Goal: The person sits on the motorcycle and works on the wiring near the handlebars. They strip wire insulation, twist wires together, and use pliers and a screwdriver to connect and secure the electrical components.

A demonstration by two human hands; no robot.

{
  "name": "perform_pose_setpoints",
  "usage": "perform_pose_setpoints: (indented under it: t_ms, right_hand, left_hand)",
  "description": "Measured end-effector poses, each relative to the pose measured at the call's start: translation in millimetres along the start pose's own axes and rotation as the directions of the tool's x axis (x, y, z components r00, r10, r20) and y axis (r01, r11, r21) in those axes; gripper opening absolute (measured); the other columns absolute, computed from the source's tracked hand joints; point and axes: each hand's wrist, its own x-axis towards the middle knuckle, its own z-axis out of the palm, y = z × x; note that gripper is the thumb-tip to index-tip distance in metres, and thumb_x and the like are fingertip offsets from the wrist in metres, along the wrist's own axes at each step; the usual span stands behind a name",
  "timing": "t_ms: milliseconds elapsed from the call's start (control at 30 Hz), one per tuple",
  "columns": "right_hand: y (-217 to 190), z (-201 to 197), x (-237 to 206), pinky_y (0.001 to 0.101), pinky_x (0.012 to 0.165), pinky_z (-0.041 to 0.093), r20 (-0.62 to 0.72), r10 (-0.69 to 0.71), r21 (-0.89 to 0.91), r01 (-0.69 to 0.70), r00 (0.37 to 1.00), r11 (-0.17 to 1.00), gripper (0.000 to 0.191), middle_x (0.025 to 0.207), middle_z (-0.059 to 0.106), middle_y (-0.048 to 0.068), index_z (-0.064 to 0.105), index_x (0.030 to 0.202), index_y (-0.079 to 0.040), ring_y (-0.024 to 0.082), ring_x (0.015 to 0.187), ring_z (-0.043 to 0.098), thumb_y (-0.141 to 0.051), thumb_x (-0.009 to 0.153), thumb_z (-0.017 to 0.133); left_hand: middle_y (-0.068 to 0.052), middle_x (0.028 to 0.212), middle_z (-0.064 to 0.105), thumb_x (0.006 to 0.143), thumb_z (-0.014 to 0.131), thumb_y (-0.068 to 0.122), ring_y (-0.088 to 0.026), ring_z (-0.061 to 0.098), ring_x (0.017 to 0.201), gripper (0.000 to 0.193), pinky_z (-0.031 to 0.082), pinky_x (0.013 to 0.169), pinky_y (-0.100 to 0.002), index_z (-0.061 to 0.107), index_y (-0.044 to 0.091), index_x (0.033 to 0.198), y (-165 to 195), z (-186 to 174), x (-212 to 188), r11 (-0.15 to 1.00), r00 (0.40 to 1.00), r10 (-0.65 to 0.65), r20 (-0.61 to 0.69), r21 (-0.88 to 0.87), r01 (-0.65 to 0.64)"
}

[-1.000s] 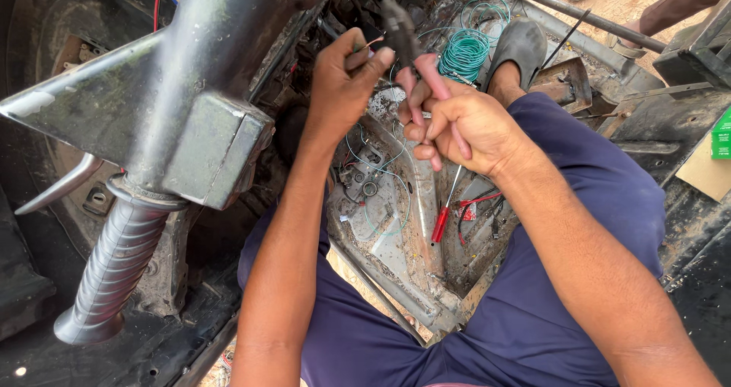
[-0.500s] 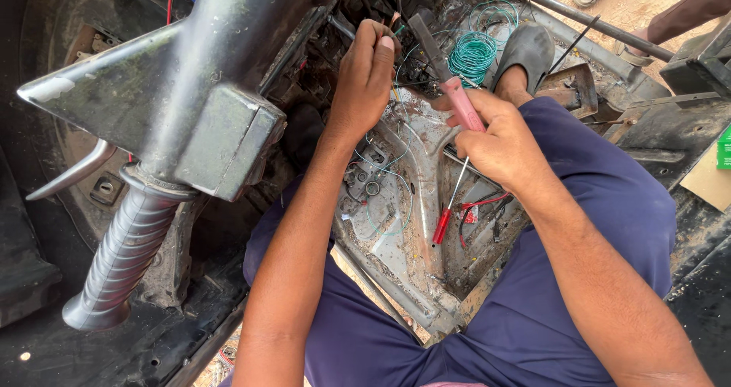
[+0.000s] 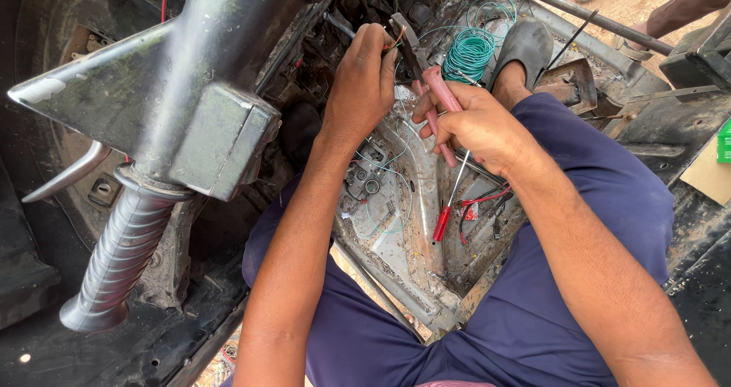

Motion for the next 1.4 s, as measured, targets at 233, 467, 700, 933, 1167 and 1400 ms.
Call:
perform_pose_setpoints:
  t_ms: [233, 467, 700, 933, 1167, 1400]
  right_hand:
    - [5, 11, 0, 0.0296, 0.065, 0.052, -0.05, -0.141, -0.29, 0.121, 0.989, 0.949, 0.04, 0.098, 0.061, 0.013, 0.069, 0.115, -0.003, 0.018, 0.079, 0.062, 0.005, 0.077, 0.06]
    - [-1, 11, -4, 0.0322, 0.063, 0.05, -0.147, -0.157, -0.408, 0.085, 0.977, 0.909, 0.026, 0.082, 0.066, 0.01, 0.066, 0.1, -0.002, 0.016, 0.07, 0.064, 0.002, 0.076, 0.059]
    - [-7, 0, -5, 0.0305, 0.051, 0.046, -0.025, -0.088, -0.047, 0.086, 0.996, 0.995, 0.03, 0.083, 0.063, 0.009, 0.065, 0.103, 0.0, 0.018, 0.064, 0.058, 0.006, 0.075, 0.056]
    - [-12, -8, -2, 0.0319, 0.046, 0.048, 0.306, -0.017, 0.429, -0.122, 0.952, 0.895, 0.037, 0.087, 0.055, 0.018, 0.054, 0.1, 0.003, 0.023, 0.068, 0.06, 0.013, 0.065, 0.053]
    - [-13, -5, -4, 0.0313, 0.046, 0.045, 0.306, -0.035, 0.44, -0.109, 0.951, 0.891, 0.046, 0.087, 0.056, 0.017, 0.053, 0.109, 0.001, 0.022, 0.069, 0.057, 0.011, 0.065, 0.053]
    - [-10, 0, -3, 0.029, 0.044, 0.042, 0.237, -0.004, 0.423, -0.099, 0.971, 0.901, 0.053, 0.092, 0.055, 0.015, 0.057, 0.11, 0.0, 0.02, 0.067, 0.053, 0.014, 0.059, 0.052]
  left_hand:
    - [-0.009, 0.097, 0.056, 0.106, 0.058, 0.011, -0.028, 0.064, 0.085, 0.014, 0.052, 0.072, -0.044, 0.046, 0.006, 0.106, 5, -4, -2, 0.993, 1.0, 0.015, -0.011, 0.115, -0.014]
    - [-0.01, 0.09, 0.059, 0.11, 0.055, 0.016, -0.026, 0.061, 0.076, 0.017, 0.048, 0.068, -0.042, 0.05, 0.004, 0.1, 13, -13, 5, 0.987, 0.991, -0.13, 0.012, -0.095, 0.131]
    - [0.0, 0.088, 0.055, 0.106, 0.051, 0.018, -0.011, 0.059, 0.073, 0.017, 0.051, 0.066, -0.035, 0.054, 0.004, 0.098, 8, -15, 11, 0.832, 0.963, -0.213, 0.168, -0.486, 0.268]
    - [0.007, 0.08, 0.045, 0.101, 0.066, 0.027, -0.006, 0.04, 0.074, 0.023, 0.037, 0.064, -0.027, 0.054, 0.008, 0.097, -1, -26, 11, 0.773, 0.925, -0.213, 0.315, -0.524, 0.357]
    - [0.007, 0.078, 0.044, 0.102, 0.068, 0.028, -0.006, 0.04, 0.075, 0.023, 0.039, 0.066, -0.027, 0.056, 0.009, 0.096, -3, -28, 11, 0.805, 0.93, -0.21, 0.303, -0.486, 0.34]
    - [0.008, 0.075, 0.04, 0.099, 0.071, 0.027, -0.006, 0.038, 0.07, 0.026, 0.036, 0.062, -0.027, 0.055, 0.01, 0.088, -3, -31, 11, 0.831, 0.924, -0.253, 0.286, -0.425, 0.359]
